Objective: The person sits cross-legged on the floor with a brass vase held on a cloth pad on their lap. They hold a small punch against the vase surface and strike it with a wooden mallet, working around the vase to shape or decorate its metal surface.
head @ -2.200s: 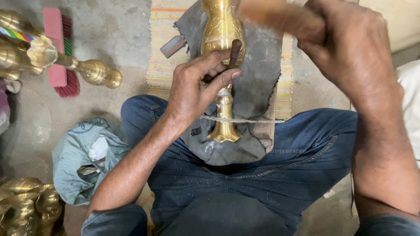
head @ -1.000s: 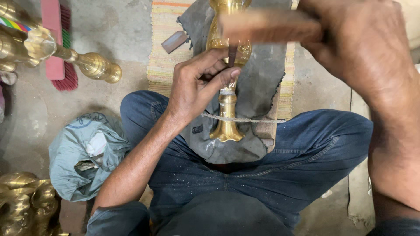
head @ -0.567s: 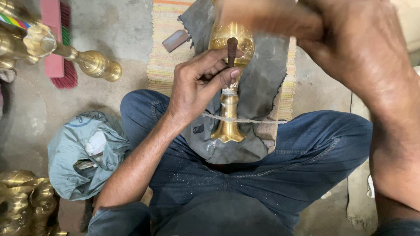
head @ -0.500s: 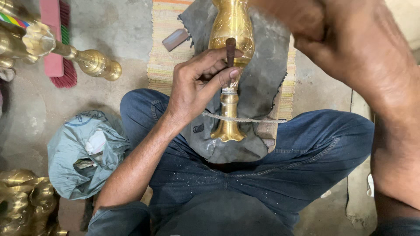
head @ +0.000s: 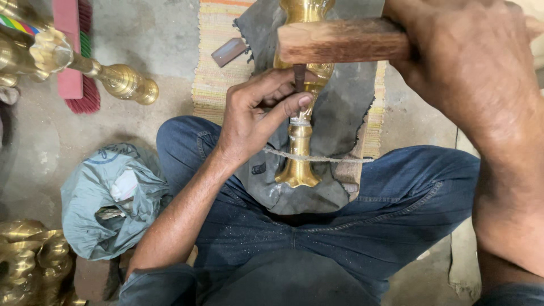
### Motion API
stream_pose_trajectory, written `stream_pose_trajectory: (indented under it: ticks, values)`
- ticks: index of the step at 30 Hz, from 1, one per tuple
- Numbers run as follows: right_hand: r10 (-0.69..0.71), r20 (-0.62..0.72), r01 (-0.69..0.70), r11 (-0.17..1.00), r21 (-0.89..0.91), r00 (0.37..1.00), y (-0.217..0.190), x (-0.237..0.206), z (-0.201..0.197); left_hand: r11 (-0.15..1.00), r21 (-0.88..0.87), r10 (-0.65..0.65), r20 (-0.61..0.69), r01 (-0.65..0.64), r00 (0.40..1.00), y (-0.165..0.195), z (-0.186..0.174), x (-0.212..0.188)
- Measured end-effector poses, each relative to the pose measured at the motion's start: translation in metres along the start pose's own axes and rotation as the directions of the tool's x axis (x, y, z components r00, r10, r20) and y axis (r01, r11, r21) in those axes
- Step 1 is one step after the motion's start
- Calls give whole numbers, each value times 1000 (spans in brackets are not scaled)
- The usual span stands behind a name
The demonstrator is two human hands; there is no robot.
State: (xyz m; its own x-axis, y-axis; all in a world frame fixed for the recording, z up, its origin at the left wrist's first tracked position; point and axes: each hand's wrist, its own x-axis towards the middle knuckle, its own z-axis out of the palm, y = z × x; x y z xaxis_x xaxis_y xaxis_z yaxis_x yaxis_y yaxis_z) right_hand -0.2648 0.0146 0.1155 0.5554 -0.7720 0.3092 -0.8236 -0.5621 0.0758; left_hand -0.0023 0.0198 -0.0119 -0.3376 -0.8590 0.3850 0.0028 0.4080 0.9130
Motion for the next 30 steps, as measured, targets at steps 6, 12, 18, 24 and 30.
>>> stream_pose_trajectory:
  ticks: [6,12,18,24,30]
  values:
    - [54,123,-30,982,-187,991,-4,1,8,998,-63,-19,-121,12,992,-14,5,-8]
    - [187,28,-178,860,479,982,-7,26,41,992,39,124,-534,-122,836,-5,30,-76]
    - [208,260,-318,797,514,943,-7,43,84,864,306,461,-155,-401,874,-15,83,-105]
    - [-37,-14,31,517,856,999,13,29,126,687,528,508,141,-499,850,17,67,-89]
    - [11,395,-395,26,918,919,25,25,141,471,542,467,516,-696,718,38,50,-67]
